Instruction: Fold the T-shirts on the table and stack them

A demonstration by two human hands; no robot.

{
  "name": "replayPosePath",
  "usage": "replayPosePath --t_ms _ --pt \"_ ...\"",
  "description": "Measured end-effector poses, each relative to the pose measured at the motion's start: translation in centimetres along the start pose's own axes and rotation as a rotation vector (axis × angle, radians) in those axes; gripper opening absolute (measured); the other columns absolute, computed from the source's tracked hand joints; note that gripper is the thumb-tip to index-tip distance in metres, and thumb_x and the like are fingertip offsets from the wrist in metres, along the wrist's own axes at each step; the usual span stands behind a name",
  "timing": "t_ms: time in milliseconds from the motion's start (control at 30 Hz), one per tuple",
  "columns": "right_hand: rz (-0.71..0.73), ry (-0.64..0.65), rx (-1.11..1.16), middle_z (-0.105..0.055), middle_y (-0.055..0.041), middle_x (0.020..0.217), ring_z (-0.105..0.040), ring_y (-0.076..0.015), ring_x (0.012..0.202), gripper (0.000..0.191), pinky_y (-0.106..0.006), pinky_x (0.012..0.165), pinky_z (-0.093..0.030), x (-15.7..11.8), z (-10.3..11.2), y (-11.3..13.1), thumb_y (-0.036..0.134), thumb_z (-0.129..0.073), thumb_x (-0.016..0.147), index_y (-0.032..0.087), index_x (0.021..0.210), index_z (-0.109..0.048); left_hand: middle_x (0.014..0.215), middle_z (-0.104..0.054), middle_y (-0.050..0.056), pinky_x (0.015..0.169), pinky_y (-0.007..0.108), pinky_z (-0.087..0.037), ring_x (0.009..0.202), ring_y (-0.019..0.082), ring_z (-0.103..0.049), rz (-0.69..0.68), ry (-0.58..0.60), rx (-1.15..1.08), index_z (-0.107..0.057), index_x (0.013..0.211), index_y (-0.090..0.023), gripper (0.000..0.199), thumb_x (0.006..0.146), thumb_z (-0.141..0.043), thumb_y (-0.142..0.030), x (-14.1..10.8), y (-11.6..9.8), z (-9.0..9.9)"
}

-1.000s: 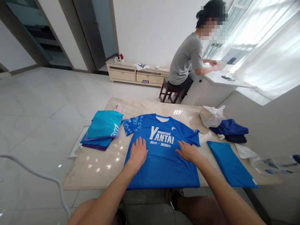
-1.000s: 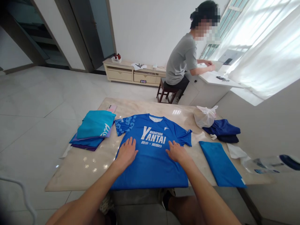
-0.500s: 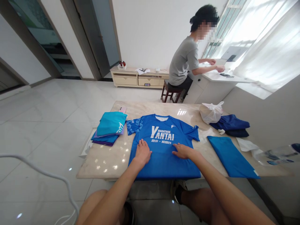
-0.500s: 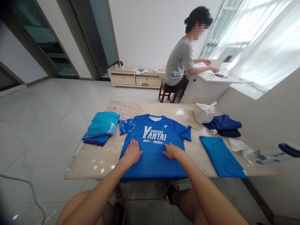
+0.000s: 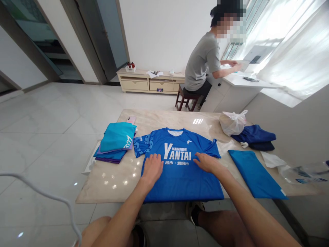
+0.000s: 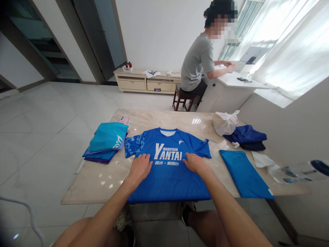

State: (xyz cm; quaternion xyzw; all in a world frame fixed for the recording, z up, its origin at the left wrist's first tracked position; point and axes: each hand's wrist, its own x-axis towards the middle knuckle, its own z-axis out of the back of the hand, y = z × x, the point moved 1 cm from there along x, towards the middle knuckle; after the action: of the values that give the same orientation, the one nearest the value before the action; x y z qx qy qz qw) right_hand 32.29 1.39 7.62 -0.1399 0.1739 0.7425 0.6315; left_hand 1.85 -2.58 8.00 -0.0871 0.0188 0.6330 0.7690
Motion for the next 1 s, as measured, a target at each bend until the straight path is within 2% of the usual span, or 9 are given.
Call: replayPosePath --t_ms 100,167,367,600,667,733,833,900,1000 --pt "-0.068 0.017 -0.044 -0.042 -0.0264 0.173 -0.057 -0.0408 0.149 0.063 -0.051 0.120 -0.047 -0.1 -0.7 -0.4 0.033 -0.051 0.109 0.010 0.168 -0.047 0.155 -0.064 0.018 0.114 0.048 -0.053 0.140 0.034 -0.062 -0.103 0.020 -0.031 -0.060 0.154 -0.017 0.047 0.111 -0.051 -0.032 -0.4 0.1 -1.0" --pt "-0.122 0.058 -0.045 -0.035 -0.0270 0.177 -0.051 -0.0418 0.154 0.068 -0.053 0.123 -0.044 -0.3 -1.1 -0.7 0.030 -0.054 0.107 0.010 0.171 -0.043 0.164 -0.057 0.017 0.121 0.048 -0.048 0.149 0.034 -0.056 -0.119 0.042 -0.046 -0.055 0.160 -0.019 0.052 0.110 -0.052 -0.033 -0.5 0.3 -1.8" --pt "-0.156 0.154 0.015 -0.031 -0.0297 0.177 -0.041 -0.0392 0.162 0.074 -0.049 0.131 -0.035 0.0 -1.8 -1.9 0.035 -0.052 0.109 0.003 0.173 -0.033 0.177 -0.037 0.024 0.131 0.052 -0.038 0.164 0.038 -0.038 -0.021 0.045 -0.048 -0.042 0.169 -0.010 0.066 0.109 -0.051 -0.036 0.2 1.5 -3.5" --pt "-0.116 0.173 0.045 -0.035 -0.0250 0.176 -0.035 -0.0355 0.165 0.073 -0.047 0.134 -0.031 0.2 -1.6 -1.8 0.037 -0.052 0.107 0.004 0.172 -0.039 0.173 -0.038 0.031 0.128 0.050 -0.042 0.163 0.042 -0.038 0.023 0.119 -0.019 -0.043 0.168 -0.002 0.069 0.108 -0.057 -0.034 0.4 1.3 -3.2" --pt "-0.102 0.174 0.038 -0.038 -0.0253 0.175 -0.035 -0.0354 0.165 0.072 -0.046 0.134 -0.031 0.0 -1.2 -1.4 0.036 -0.051 0.108 0.002 0.170 -0.041 0.171 -0.040 0.034 0.124 0.050 -0.046 0.161 0.044 -0.041 0.039 0.143 0.003 -0.044 0.166 0.000 0.070 0.107 -0.060 -0.035 0.2 0.9 -2.4" --pt "-0.085 0.187 0.018 -0.044 -0.0267 0.172 -0.041 -0.0365 0.162 0.070 -0.045 0.133 -0.033 -0.2 -0.7 -1.1 0.037 -0.048 0.109 -0.001 0.167 -0.044 0.164 -0.049 0.036 0.117 0.048 -0.052 0.153 0.044 -0.052 0.053 0.165 0.022 -0.054 0.160 0.002 0.064 0.108 -0.058 -0.035 -0.2 0.5 -1.3" --pt "-0.073 0.186 0.040 -0.058 -0.0265 0.161 -0.058 -0.0400 0.149 0.067 -0.049 0.126 -0.043 -0.4 0.0 -1.0 0.043 -0.046 0.110 0.001 0.163 -0.053 0.136 -0.073 0.033 0.100 0.046 -0.060 0.126 0.040 -0.074 0.056 0.187 0.015 -0.078 0.131 -0.004 0.046 0.111 -0.050 -0.035 -0.9 0.1 0.3" --pt "-0.098 0.147 0.079 -0.066 -0.0245 0.153 -0.064 -0.0409 0.141 0.064 -0.050 0.120 -0.048 -0.3 0.2 -1.7 0.047 -0.046 0.110 0.006 0.157 -0.061 0.116 -0.080 0.028 0.091 0.045 -0.061 0.111 0.038 -0.079 0.079 0.177 0.005 -0.083 0.114 -0.008 0.046 0.112 -0.046 -0.034 -1.2 0.1 1.0" --pt "-0.198 0.014 0.099 -0.072 -0.0237 0.145 -0.068 -0.0409 0.136 0.056 -0.050 0.115 -0.051 0.2 0.4 -3.5 0.045 -0.045 0.110 0.011 0.147 -0.070 0.109 -0.081 0.025 0.087 0.044 -0.060 0.108 0.038 -0.080 0.126 0.146 0.011 -0.082 0.112 -0.008 0.045 0.113 -0.044 -0.032 -1.5 0.5 1.6"
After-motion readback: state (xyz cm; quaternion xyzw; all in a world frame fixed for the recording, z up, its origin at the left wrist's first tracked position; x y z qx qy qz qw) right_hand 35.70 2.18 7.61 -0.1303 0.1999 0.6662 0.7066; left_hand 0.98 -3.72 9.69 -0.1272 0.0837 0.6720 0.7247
